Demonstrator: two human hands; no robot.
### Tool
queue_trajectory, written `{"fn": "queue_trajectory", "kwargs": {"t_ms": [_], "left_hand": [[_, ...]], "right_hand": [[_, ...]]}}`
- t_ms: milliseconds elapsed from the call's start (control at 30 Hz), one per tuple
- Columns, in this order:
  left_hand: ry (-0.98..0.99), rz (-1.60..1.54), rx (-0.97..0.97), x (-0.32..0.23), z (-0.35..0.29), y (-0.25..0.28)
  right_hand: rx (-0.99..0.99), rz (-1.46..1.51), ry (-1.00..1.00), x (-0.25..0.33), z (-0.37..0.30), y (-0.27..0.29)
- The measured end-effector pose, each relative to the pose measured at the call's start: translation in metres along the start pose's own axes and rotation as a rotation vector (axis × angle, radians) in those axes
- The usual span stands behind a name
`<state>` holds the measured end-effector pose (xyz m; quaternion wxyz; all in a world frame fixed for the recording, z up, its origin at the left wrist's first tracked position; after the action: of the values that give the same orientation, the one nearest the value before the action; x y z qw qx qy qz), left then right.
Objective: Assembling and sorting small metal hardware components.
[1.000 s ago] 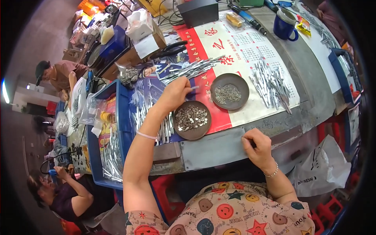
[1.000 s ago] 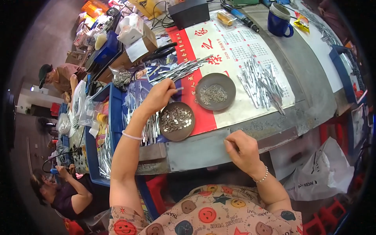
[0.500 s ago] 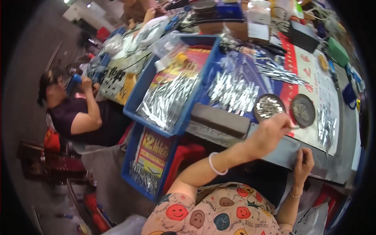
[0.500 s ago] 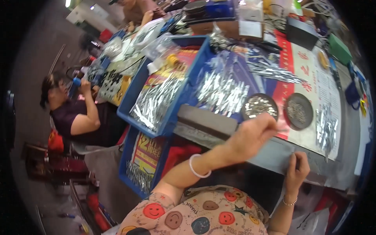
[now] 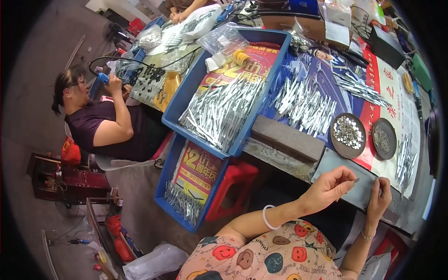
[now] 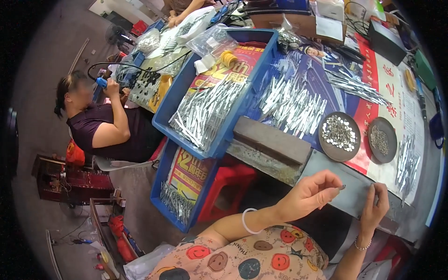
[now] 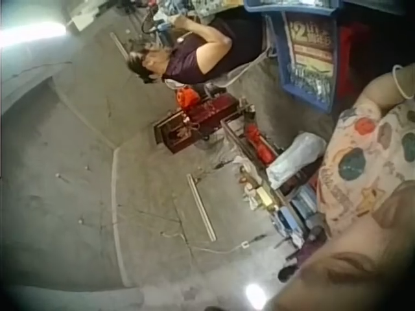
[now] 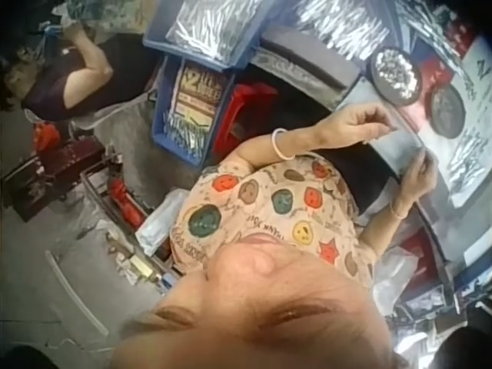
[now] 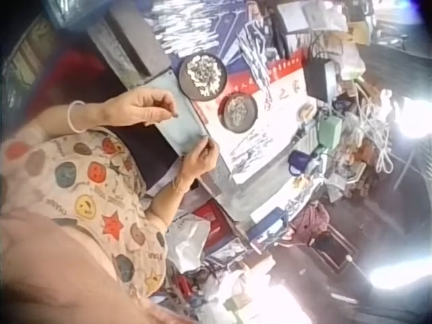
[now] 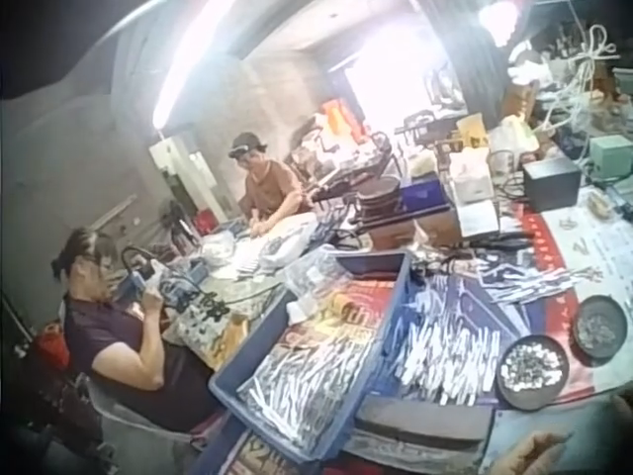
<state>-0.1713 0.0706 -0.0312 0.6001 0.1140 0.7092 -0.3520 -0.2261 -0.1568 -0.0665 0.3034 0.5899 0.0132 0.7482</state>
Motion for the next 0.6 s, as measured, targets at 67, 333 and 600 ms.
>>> {"fn": "queue_trajectory", "kwargs": {"t_ms": [67, 333, 600], "left_hand": [[0.011, -0.109, 0.029, 0.007, 0.004, -0.002], [0.069, -0.242, -0.204, 0.013, 0.0, 0.014], [0.152, -0.328, -0.217, 0.021, -0.012, 0.019]], "right_hand": [[-0.01, -0.034, -0.042, 0.003, 0.001, 0.004], [0.133, -0.143, 0.125, 0.028, 0.059, 0.006], [0.309, -0.516, 0.23, -0.015, 0.129, -0.005]]}}
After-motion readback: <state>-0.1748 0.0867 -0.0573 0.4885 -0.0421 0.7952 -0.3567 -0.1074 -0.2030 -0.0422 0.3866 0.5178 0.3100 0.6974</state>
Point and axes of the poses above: each hand's wrist, its own z-axis towards the middle knuckle, its own y-axis out of the back of the hand, x = y × z, the point moved 2 cm from there along z, towards the middle knuckle, and after that the axes turned 12 degrees about z, right-handed, at the moved point
